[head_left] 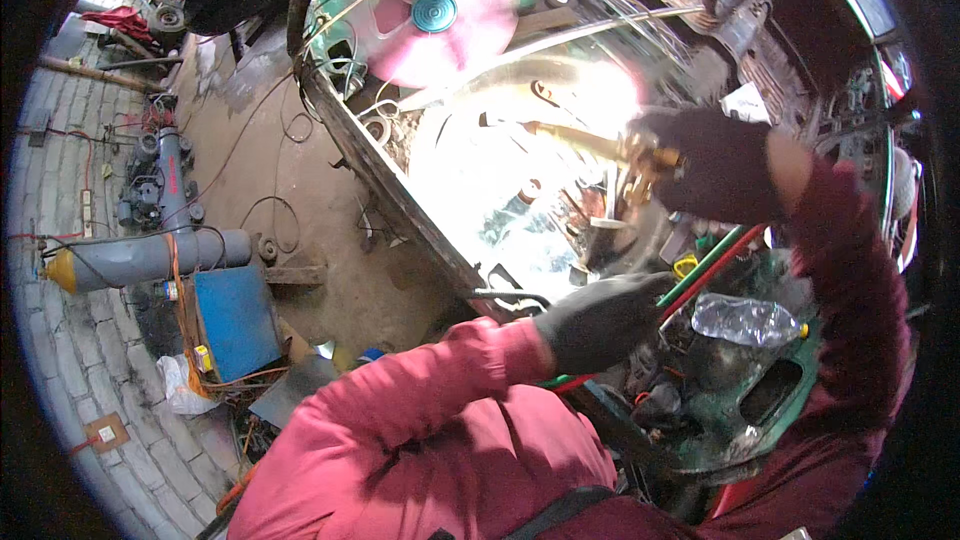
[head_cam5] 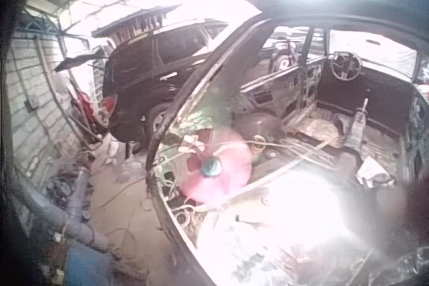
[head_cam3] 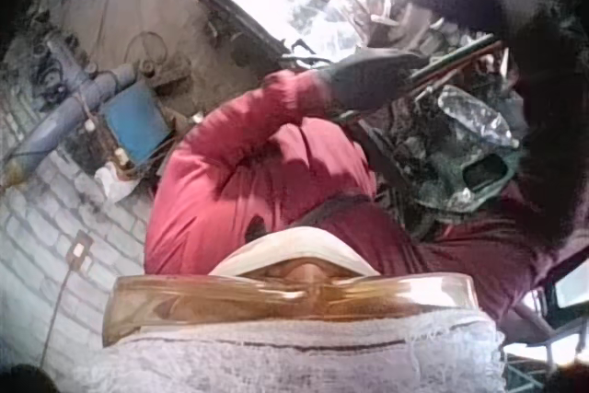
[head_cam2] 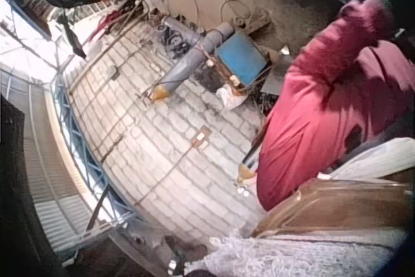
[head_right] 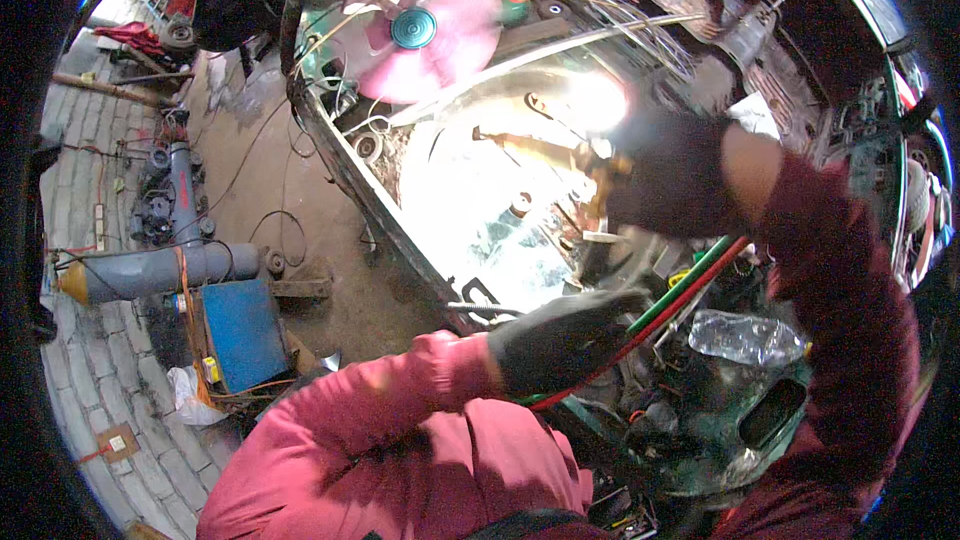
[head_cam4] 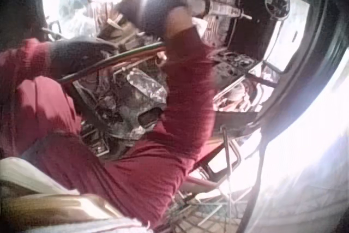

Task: The person uses a welding torch to heat and weld a metal frame. They adjust the torch and reposition the frame while welding, then briefly pour water from a plastic bottle onto the heated area before resuming welding.

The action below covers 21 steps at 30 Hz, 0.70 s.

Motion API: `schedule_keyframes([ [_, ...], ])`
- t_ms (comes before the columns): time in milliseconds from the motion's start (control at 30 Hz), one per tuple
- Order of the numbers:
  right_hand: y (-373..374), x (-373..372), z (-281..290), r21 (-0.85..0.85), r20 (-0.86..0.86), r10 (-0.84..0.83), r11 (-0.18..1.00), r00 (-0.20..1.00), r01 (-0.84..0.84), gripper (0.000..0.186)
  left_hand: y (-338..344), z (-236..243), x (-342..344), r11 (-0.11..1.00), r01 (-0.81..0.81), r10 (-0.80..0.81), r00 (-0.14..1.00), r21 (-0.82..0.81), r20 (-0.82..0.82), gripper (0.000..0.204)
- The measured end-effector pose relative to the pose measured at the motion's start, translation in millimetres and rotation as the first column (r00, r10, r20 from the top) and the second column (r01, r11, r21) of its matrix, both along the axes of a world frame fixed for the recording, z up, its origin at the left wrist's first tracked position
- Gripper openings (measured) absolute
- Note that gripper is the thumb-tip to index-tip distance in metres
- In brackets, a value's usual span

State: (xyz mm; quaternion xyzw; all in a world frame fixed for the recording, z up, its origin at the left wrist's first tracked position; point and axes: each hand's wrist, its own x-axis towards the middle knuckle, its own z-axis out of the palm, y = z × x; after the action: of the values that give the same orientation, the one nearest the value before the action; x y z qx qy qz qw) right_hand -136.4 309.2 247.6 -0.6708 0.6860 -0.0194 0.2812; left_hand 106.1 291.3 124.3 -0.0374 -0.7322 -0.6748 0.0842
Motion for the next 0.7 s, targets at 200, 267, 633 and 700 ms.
schedule_keyframes([
  [200, 15, 41, -136, 0.146, 0.277, -0.348, 0.936, 0.895, 0.319, 0.063, -153, -24, 98, 0.697, -0.633, 0.712, 0.667, -0.337, 0.219, 0.034],
  [267, 37, 60, -203, 0.063, 0.456, -0.396, 0.908, 0.797, 0.415, 0.060, -204, -50, 106, 0.384, -0.778, 0.894, 0.448, -0.497, -0.011, 0.031],
  [633, -4, 153, -241, 0.171, 0.465, -0.640, 0.743, 0.611, 0.647, 0.053, -416, -142, 81, -0.085, -0.893, 0.996, -0.073, -0.442, -0.045, 0.061],
  [700, -24, 160, -236, 0.218, 0.467, -0.644, 0.748, 0.606, 0.626, 0.052, -443, -159, 88, -0.173, -0.795, 0.979, -0.073, -0.582, -0.192, 0.061],
])
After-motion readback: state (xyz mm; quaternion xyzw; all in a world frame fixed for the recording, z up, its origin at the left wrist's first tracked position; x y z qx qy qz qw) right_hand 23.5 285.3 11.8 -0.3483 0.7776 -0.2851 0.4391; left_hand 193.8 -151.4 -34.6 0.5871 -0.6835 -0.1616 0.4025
